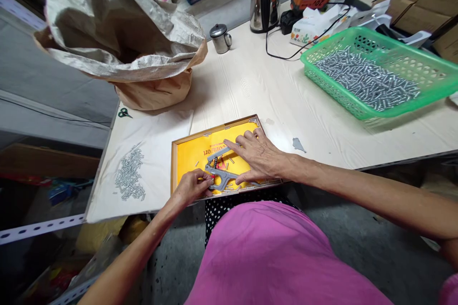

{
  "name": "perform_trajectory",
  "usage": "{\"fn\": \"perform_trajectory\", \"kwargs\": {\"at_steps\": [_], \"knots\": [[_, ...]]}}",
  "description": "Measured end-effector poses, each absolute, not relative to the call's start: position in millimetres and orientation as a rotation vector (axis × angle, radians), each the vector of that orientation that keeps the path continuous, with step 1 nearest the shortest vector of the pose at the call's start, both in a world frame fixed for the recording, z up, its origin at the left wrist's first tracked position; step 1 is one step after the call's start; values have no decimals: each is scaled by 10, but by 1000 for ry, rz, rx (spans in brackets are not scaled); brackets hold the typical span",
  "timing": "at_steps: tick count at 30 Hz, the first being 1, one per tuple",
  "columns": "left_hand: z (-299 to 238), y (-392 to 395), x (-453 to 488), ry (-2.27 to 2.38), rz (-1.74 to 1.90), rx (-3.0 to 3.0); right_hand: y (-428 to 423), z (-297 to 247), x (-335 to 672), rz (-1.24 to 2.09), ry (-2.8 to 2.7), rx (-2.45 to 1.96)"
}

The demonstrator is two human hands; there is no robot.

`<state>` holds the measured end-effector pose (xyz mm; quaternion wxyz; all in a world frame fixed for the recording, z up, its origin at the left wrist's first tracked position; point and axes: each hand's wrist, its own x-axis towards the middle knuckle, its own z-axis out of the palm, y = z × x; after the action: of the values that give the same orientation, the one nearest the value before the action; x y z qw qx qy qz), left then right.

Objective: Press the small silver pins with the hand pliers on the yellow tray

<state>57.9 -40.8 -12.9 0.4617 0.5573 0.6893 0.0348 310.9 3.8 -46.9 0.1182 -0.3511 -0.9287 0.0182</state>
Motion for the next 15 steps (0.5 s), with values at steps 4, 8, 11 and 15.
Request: {"fn": "perform_trajectory", "kwargs": {"at_steps": [4, 8, 11, 15], "knots": [[-109, -439, 584, 1713, 111, 1360, -75, -450, 3104, 96, -2730, -1044], [-103, -445, 595, 1740, 128, 1339, -160, -449, 3069, 145, -2725, -1086], [-155, -458, 565, 1732, 148, 1347, -228, -468, 3006, 187, -2681, -1161], [-302, -557, 446, 1714, 206, 1418, -334, -485, 2943, 247, -2635, -1243]]}}
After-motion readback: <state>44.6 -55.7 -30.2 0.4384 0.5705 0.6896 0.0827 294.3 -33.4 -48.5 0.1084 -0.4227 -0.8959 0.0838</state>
